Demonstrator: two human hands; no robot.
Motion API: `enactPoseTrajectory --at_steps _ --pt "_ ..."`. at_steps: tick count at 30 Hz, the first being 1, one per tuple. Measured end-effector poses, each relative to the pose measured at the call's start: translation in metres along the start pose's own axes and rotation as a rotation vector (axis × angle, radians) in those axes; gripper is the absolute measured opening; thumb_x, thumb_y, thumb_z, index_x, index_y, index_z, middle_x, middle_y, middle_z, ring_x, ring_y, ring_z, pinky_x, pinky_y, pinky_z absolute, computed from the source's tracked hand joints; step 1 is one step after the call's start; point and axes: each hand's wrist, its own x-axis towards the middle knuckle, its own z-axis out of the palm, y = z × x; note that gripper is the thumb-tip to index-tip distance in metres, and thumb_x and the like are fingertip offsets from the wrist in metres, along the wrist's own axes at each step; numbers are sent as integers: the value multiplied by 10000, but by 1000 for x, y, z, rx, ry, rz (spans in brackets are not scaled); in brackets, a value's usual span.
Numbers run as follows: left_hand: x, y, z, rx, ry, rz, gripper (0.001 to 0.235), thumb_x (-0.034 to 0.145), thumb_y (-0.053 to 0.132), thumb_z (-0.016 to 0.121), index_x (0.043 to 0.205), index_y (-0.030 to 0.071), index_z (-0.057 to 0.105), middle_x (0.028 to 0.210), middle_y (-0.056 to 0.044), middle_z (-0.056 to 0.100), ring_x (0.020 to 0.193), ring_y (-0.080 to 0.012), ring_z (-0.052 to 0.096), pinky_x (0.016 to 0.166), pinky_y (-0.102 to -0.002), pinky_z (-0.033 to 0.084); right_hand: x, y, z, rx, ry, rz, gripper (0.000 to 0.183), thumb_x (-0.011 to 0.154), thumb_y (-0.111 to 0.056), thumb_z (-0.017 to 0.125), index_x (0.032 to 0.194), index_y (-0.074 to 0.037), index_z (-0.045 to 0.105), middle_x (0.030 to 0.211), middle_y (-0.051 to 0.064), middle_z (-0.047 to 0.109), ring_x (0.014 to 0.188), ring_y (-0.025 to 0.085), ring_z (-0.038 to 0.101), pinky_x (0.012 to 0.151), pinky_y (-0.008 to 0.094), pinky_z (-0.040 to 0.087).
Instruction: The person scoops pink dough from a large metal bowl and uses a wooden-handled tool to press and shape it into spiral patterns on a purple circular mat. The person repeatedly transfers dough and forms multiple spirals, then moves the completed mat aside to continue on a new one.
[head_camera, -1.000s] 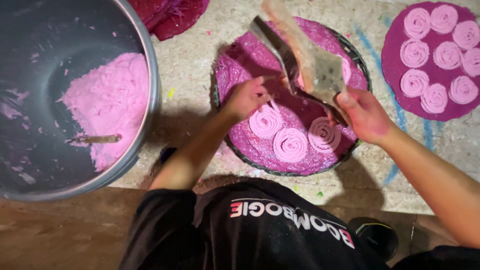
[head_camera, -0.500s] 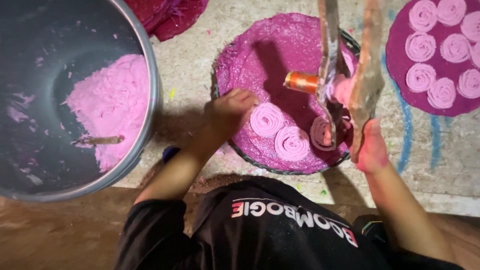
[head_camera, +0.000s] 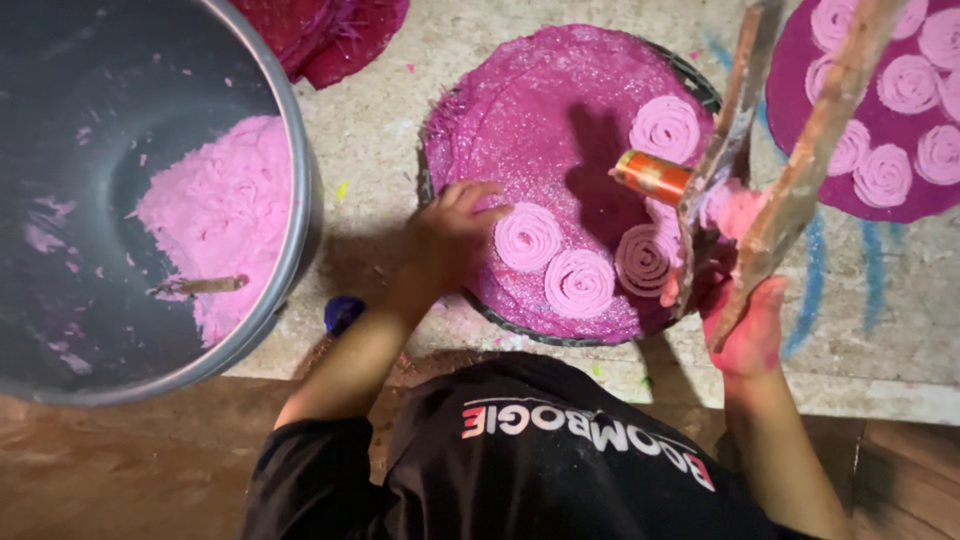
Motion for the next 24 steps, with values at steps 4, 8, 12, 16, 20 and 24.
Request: enactPoseTrajectory --at_steps 4,8,12,16,20,24 --pt "-22 -20 17 106 319 -352 460 832 -55 577 1250 105 685 1346 -105 648 1300 -284 600 1154 -473 467 -14 -9 -7 6 44 -20 1040 875 -914 449 1386 -10 513 1034 131 626 961 279 617 835 449 503" --pt "-75 -6 51 -240 402 -459 608 1025 75 624 1536 -33 312 1518 -277 405 1406 -413 399 1172 -508 335 -26 -16 -19 33 101 -56 1020 872 -894 478 1424 -37 461 1100 105 600 944 277 599 828 457 491" --pt "-115 -11 85 -364 228 -509 710 983 78 588 1596 -28 246 1576 -312 349 1456 -455 342 1184 -529 284 -27 -15 -34 28 65 -36 987 914 -900 453 1356 -17 481 1080 133 605 957 280 590 864 466 485" --pt "-94 -88 102 -550 276 -757 472 1053 105 522 1518 38 474 1469 -223 542 1274 -360 538 1063 -443 429 -9 -19 -47 -10 4 62 1039 896 -912 396 1391 -8 527 1120 150 640 984 299 628 853 463 505" --pt "-41 -174 103 -1333 376 -654 559 928 -33 534 1482 33 523 1423 -144 617 1066 -259 651 876 -343 517 12 -25 -50 -68 -117 109 991 945 -866 369 1399 -2 542 1061 161 649 946 297 637 834 459 510" --pt "1 -187 95 -773 197 -625 536 949 -20 606 1480 49 566 1322 -153 629 1076 -205 689 955 -284 531 26 -27 -43 -119 -113 246 927 942 -824 316 1394 -43 531 1032 154 664 919 286 659 831 445 536"
